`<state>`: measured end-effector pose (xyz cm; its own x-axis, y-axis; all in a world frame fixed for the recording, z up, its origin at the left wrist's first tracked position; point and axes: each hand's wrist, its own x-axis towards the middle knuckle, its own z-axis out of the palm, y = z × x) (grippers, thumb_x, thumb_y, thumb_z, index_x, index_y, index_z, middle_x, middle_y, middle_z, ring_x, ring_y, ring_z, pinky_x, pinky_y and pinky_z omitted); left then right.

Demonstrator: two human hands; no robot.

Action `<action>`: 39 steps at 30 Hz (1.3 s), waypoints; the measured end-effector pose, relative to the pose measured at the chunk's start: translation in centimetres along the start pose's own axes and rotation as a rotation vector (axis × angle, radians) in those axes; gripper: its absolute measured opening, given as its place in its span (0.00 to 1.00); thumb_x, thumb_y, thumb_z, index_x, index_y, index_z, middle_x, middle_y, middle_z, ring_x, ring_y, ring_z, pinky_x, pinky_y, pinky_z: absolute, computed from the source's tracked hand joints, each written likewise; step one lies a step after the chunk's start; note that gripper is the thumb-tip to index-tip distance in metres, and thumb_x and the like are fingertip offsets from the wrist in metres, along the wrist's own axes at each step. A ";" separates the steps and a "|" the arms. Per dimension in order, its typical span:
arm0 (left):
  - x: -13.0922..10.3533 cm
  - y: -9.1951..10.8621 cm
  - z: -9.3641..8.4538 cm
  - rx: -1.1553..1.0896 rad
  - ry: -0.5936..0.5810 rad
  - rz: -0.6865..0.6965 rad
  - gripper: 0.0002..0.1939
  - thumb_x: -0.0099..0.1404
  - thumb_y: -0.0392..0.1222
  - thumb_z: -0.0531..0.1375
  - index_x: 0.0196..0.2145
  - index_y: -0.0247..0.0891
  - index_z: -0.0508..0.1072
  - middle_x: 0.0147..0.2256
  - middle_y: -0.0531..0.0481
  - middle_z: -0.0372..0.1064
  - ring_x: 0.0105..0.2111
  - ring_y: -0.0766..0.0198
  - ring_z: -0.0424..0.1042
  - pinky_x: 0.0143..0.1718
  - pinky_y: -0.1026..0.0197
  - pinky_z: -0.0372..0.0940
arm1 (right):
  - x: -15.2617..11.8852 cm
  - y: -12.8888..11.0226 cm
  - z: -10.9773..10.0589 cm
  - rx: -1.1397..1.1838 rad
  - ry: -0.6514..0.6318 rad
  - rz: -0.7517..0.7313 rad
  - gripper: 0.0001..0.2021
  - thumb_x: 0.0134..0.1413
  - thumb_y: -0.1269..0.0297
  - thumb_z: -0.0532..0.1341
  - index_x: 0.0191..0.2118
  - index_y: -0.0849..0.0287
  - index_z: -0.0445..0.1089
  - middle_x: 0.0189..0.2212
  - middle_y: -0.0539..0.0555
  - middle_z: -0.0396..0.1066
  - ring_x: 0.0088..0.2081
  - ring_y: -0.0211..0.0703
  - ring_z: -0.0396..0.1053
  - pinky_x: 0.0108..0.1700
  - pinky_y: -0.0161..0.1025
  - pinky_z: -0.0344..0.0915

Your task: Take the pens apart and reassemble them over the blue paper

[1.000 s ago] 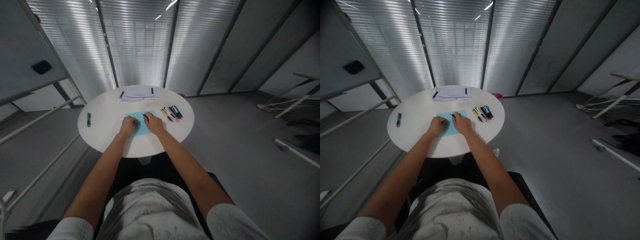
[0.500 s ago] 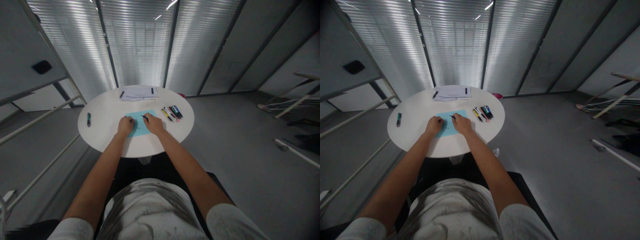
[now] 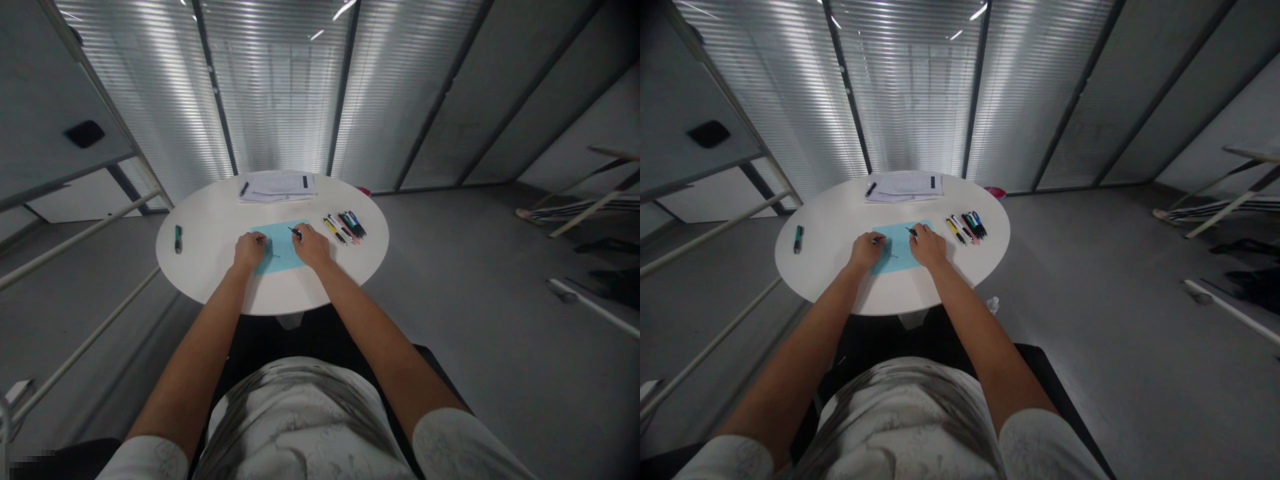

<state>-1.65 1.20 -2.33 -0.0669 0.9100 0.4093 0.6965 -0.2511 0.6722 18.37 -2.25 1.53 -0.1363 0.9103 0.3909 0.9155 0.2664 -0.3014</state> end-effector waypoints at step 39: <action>-0.7 3.2 -0.2 -0.624 -0.151 -0.124 0.12 0.54 0.45 0.63 0.32 0.34 0.73 0.21 0.53 0.68 0.17 0.71 0.61 0.20 0.65 0.56 | -0.4 -0.2 -0.2 0.018 -0.128 -0.261 0.20 0.68 0.60 0.43 0.61 0.47 0.59 0.48 0.54 0.68 0.46 0.45 0.68 0.42 0.38 0.61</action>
<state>0.44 -0.26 -0.35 0.0129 0.9696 0.2445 0.1417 -0.2438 0.9594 18.34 -2.69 1.58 -0.4140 0.8426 0.3445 0.8366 0.5014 -0.2208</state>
